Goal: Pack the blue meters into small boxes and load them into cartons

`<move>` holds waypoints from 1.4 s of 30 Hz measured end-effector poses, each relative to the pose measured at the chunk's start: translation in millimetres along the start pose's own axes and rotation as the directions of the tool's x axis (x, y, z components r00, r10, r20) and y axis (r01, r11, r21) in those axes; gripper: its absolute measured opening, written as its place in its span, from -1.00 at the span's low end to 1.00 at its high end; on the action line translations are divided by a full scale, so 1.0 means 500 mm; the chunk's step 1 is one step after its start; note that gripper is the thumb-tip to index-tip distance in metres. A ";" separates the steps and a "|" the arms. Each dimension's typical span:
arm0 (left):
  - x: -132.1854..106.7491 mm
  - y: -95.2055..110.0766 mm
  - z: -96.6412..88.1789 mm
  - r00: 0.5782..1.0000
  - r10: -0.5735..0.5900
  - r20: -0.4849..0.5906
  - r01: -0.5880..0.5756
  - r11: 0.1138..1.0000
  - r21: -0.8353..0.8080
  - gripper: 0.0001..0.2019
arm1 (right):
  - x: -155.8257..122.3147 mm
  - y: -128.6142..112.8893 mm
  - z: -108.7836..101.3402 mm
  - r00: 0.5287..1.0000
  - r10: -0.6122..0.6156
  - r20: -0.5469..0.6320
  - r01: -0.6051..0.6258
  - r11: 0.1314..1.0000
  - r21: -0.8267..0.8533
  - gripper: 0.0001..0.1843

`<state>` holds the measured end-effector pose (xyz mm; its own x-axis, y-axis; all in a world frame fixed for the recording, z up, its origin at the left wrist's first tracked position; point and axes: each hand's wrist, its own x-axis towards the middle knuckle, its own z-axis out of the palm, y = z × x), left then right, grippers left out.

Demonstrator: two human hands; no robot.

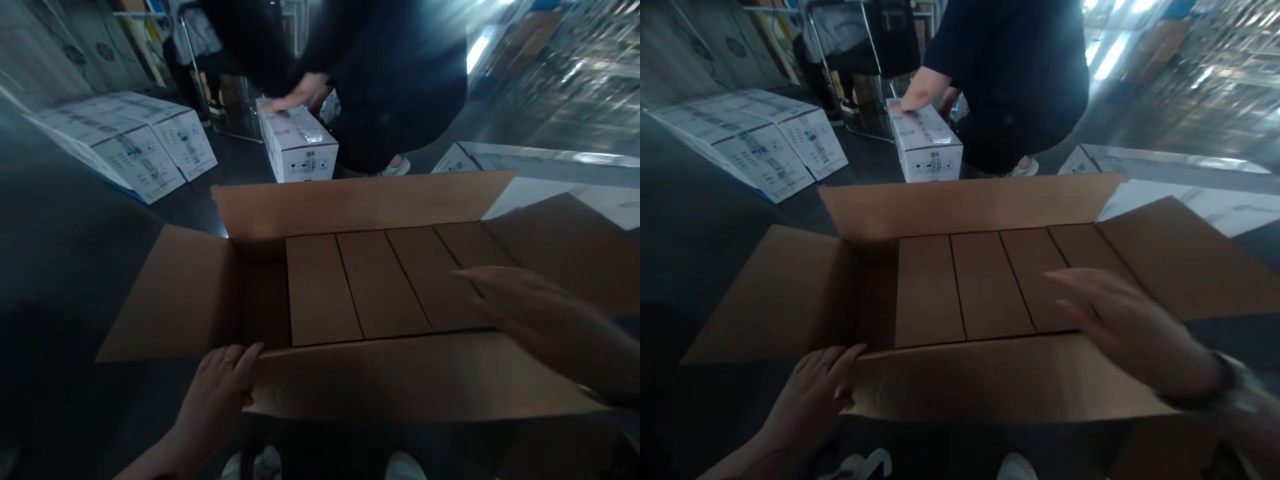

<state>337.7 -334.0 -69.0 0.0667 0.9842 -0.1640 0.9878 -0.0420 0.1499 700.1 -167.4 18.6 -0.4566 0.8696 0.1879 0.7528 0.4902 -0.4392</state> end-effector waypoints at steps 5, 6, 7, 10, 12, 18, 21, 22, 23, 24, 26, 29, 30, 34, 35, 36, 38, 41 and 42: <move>-0.003 -0.011 -0.001 0.997 0.050 0.051 -0.044 0.992 -0.120 -0.27 | 0.173 -0.189 0.233 0.665 -0.632 0.398 0.603 0.769 0.213 -0.60; -0.003 -0.016 0.001 0.997 0.063 0.042 -0.057 0.989 -0.137 -0.27 | 0.199 -0.208 0.268 0.633 -0.652 0.417 0.633 0.746 0.205 -0.58; -0.004 -0.020 0.005 0.997 0.076 0.029 -0.071 0.986 -0.151 -0.26 | 0.218 -0.219 0.293 0.609 -0.663 0.436 0.654 0.730 0.197 -0.58; -0.003 -0.030 0.016 0.993 0.117 0.006 -0.114 0.978 -0.173 -0.25 | 0.234 -0.212 0.311 0.678 -0.611 0.408 0.613 0.777 0.143 -0.62; -0.001 -0.033 0.020 0.991 0.135 0.015 -0.130 0.976 -0.176 -0.26 | 0.224 -0.189 0.291 0.882 -0.378 0.280 0.390 0.921 0.014 -0.64; 0.010 -0.024 0.015 0.993 0.100 0.070 -0.089 0.987 -0.135 -0.25 | 0.214 -0.140 0.234 0.880 0.427 0.209 -0.426 0.903 -0.052 -0.58; 0.012 -0.021 0.014 0.992 0.106 0.073 -0.097 0.988 -0.122 -0.25 | 0.222 -0.160 0.242 0.773 0.580 0.255 -0.624 0.768 0.142 -0.55; 0.013 -0.022 0.014 0.992 0.107 0.073 -0.097 0.988 -0.118 -0.25 | 0.224 -0.172 0.248 0.739 0.618 0.270 -0.669 0.719 0.186 -0.55; 0.013 -0.023 0.014 0.991 0.108 0.074 -0.099 0.988 -0.115 -0.25 | 0.226 -0.184 0.256 0.727 0.629 0.276 -0.684 0.699 0.208 -0.56; 0.013 -0.025 0.013 0.991 0.113 0.078 -0.104 0.988 -0.112 -0.24 | 0.228 -0.195 0.263 0.743 0.613 0.268 -0.666 0.716 0.209 -0.57; 0.015 -0.032 0.005 0.985 0.135 0.104 -0.122 0.985 -0.119 -0.27 | 0.233 -0.213 0.274 0.815 0.527 0.240 -0.571 0.801 0.178 -0.57; 0.032 -0.043 -0.020 0.963 0.198 0.182 -0.156 0.963 -0.221 -0.35 | 0.235 -0.222 0.279 0.864 0.453 0.220 -0.484 0.868 0.114 -0.55; 0.043 -0.044 -0.028 0.963 0.191 0.190 -0.135 0.953 -0.273 -0.35 | 0.232 -0.223 0.278 0.854 0.474 0.212 -0.503 0.858 0.106 -0.57; 0.099 -0.029 -0.045 0.986 0.033 0.163 0.040 0.905 -0.423 -0.20 | 0.186 -0.237 0.273 0.840 0.522 0.149 -0.543 0.810 0.223 -0.69; 0.111 -0.022 -0.045 0.984 0.025 0.174 0.057 0.891 -0.450 -0.18 | 0.170 -0.243 0.274 0.857 0.497 0.137 -0.515 0.813 0.270 -0.71; 0.121 -0.016 -0.043 0.981 0.032 0.190 0.064 0.876 -0.479 -0.15 | 0.156 -0.250 0.277 0.878 0.462 0.124 -0.477 0.823 0.308 -0.70; 0.132 -0.008 -0.040 0.977 0.063 0.205 0.061 0.835 -0.546 -0.11 | 0.132 -0.260 0.285 0.917 0.391 0.077 -0.394 0.857 0.332 -0.67; 0.132 -0.006 -0.039 0.975 0.085 0.205 0.062 0.783 -0.619 -0.09 | 0.114 -0.268 0.294 0.947 0.322 0.004 -0.312 0.914 0.260 -0.66; 0.130 -0.008 -0.040 0.975 0.094 0.204 0.058 0.772 -0.633 -0.09 | 0.112 -0.269 0.295 0.950 0.314 -0.009 -0.302 0.923 0.239 -0.67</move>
<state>335.4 -266.6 -60.6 0.1867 0.9201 -0.3443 0.6774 0.1333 0.7234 503.1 -193.3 -41.4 -0.1932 0.9799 0.0486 0.7195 0.1752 -0.6720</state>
